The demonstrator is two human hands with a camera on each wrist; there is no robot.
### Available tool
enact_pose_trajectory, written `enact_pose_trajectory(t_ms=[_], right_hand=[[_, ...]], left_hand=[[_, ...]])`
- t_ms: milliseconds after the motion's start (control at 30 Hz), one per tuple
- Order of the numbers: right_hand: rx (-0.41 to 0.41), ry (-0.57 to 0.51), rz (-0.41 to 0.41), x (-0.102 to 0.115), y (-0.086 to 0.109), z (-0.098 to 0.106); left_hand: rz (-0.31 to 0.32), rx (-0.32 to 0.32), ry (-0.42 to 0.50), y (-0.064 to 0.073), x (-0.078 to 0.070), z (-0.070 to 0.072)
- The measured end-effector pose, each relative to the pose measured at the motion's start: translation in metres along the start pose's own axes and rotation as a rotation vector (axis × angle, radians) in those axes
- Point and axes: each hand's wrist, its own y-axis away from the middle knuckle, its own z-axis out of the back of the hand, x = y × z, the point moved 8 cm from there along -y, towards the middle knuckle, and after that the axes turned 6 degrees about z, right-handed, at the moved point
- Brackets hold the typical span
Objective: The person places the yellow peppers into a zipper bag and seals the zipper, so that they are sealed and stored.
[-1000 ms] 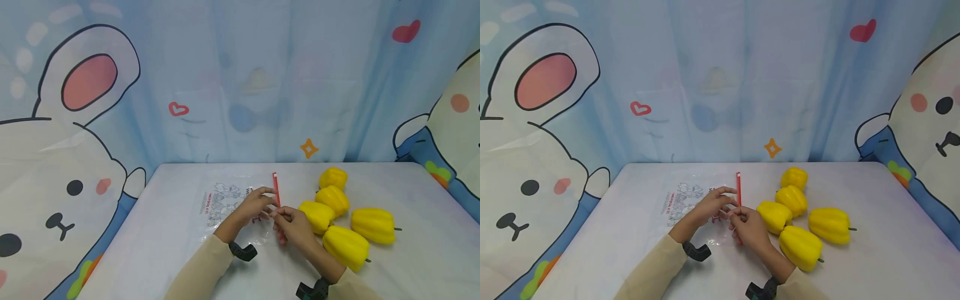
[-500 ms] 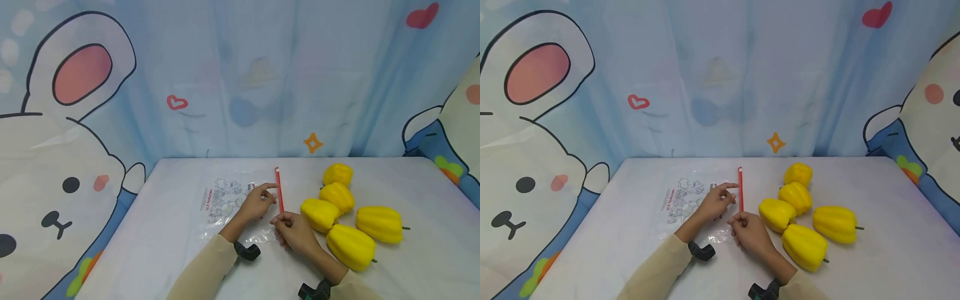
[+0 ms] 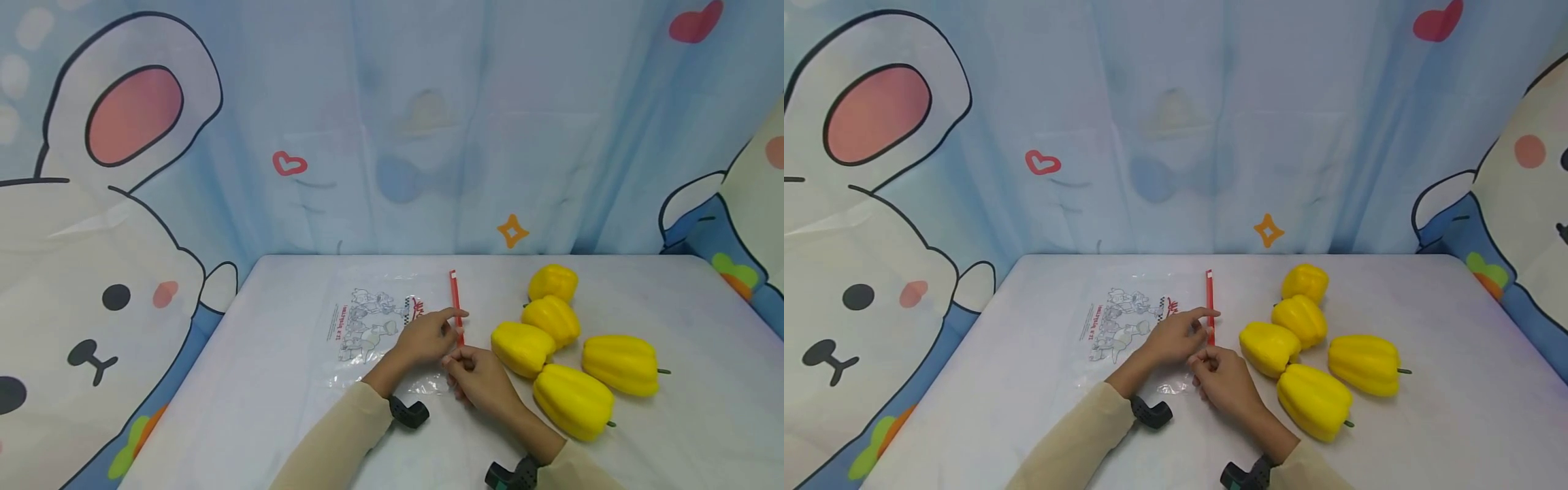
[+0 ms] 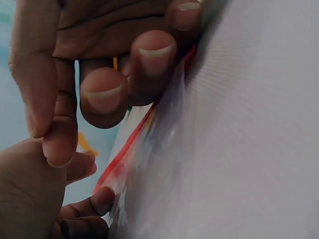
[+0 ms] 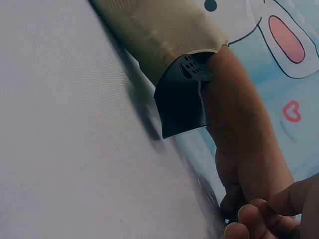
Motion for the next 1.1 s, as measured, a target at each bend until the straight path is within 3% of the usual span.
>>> enact_pose_trajectory(t_ms=[300,700,1100], right_hand=[[0.013,0.016,0.003,-0.001,0.0,-0.001],[-0.028,0.026,-0.042,-0.004,-0.002,0.014],[-0.112,0.327,0.078,-0.001,-0.008,0.028]], left_hand=[[0.03,-0.023,-0.059,-0.002,0.0,-0.001],[0.104,-0.048,-0.035,-0.003,0.008,-0.003],[0.134,-0.093,-0.049,-0.002,0.008,0.0]])
